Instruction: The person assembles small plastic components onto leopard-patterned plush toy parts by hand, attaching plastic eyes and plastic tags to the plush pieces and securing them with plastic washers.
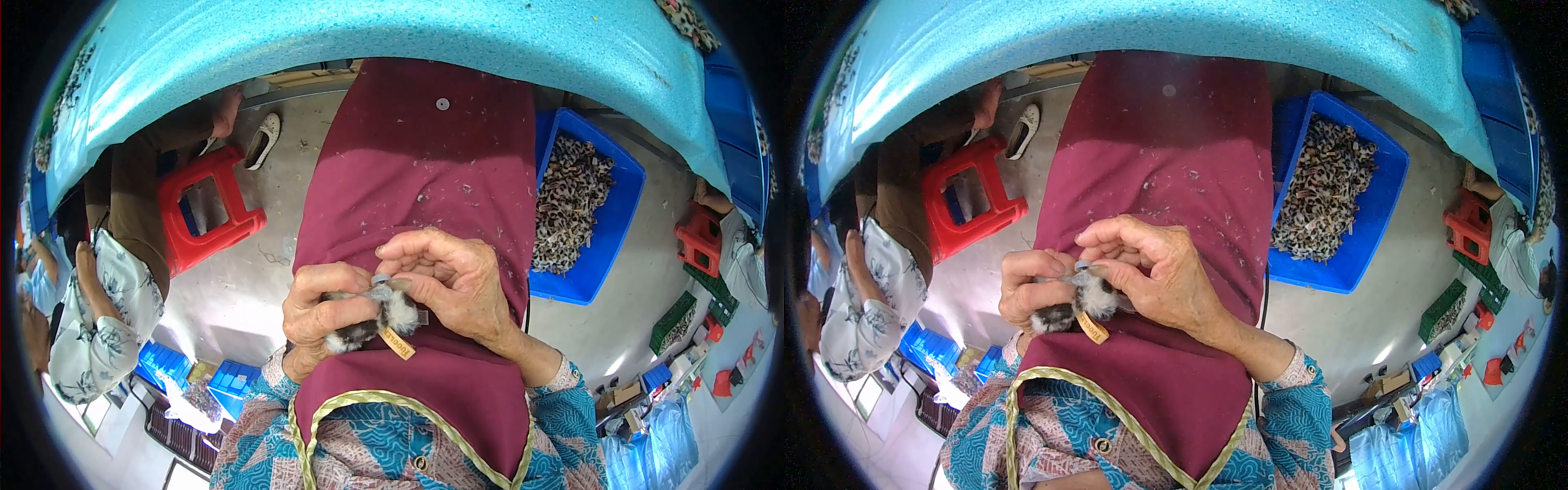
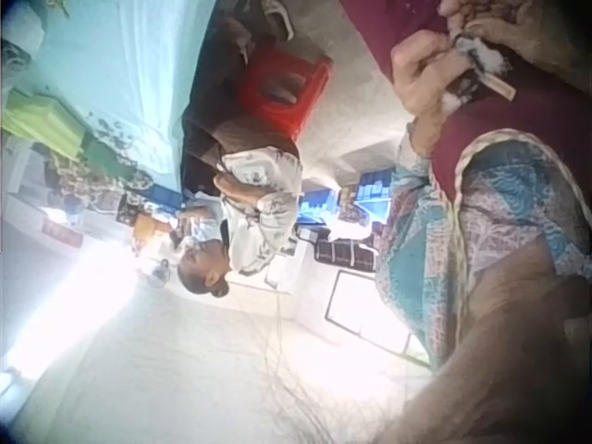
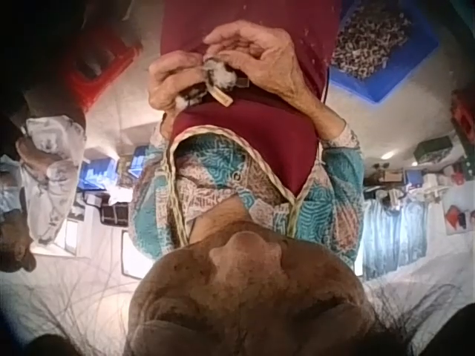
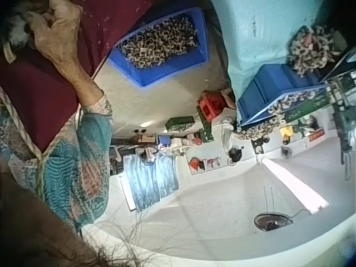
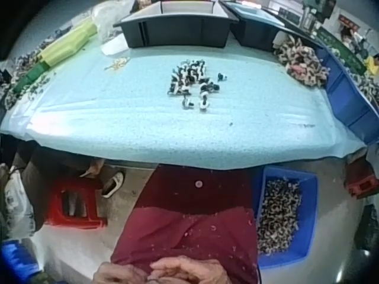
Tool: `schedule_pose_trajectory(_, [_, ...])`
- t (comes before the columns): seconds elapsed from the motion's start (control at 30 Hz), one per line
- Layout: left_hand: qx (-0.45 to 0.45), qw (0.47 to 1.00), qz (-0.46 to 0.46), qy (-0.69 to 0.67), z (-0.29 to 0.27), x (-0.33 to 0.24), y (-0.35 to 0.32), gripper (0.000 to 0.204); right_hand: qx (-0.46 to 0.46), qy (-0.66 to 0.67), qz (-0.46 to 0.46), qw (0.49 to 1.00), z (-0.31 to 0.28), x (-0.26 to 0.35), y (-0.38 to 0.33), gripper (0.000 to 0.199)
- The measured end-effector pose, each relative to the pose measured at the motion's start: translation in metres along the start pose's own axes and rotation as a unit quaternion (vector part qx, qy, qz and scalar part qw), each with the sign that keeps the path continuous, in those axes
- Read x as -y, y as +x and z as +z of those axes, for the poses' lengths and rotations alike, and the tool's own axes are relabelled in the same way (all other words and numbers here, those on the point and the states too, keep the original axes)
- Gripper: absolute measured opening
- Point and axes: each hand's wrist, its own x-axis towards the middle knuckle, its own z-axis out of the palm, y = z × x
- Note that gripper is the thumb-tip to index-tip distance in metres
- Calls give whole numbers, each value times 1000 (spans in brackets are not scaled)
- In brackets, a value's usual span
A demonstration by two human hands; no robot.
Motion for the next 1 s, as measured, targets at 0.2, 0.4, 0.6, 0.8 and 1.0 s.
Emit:
schedule_pose_trajectory(0.2, [-25, 999, -1, 28, 3, 0, 2, 22, -14, 5, 6, 1000, 3, 0, -2, 21])
schedule_pose_trajectory(0.4, [-126, 979, -141, 78, 19, -10, 13, 32, -52, 43, -34, 997, 6, -8, -3, 18])
schedule_pose_trajectory(0.6, [6, 964, -231, 130, 13, -5, 15, 30, -90, 120, 17, 989, 1, -23, 4, 14])
schedule_pose_trajectory(0.8, [32, 934, -351, 54, 8, 11, 5, 18, -35, -45, 25, 998, -12, -28, -2, 21])
schedule_pose_trajectory(1.0, [32, 864, -496, -81, 9, 31, -1, 23, 3, -233, 31, 972, -14, -45, 11, 26])
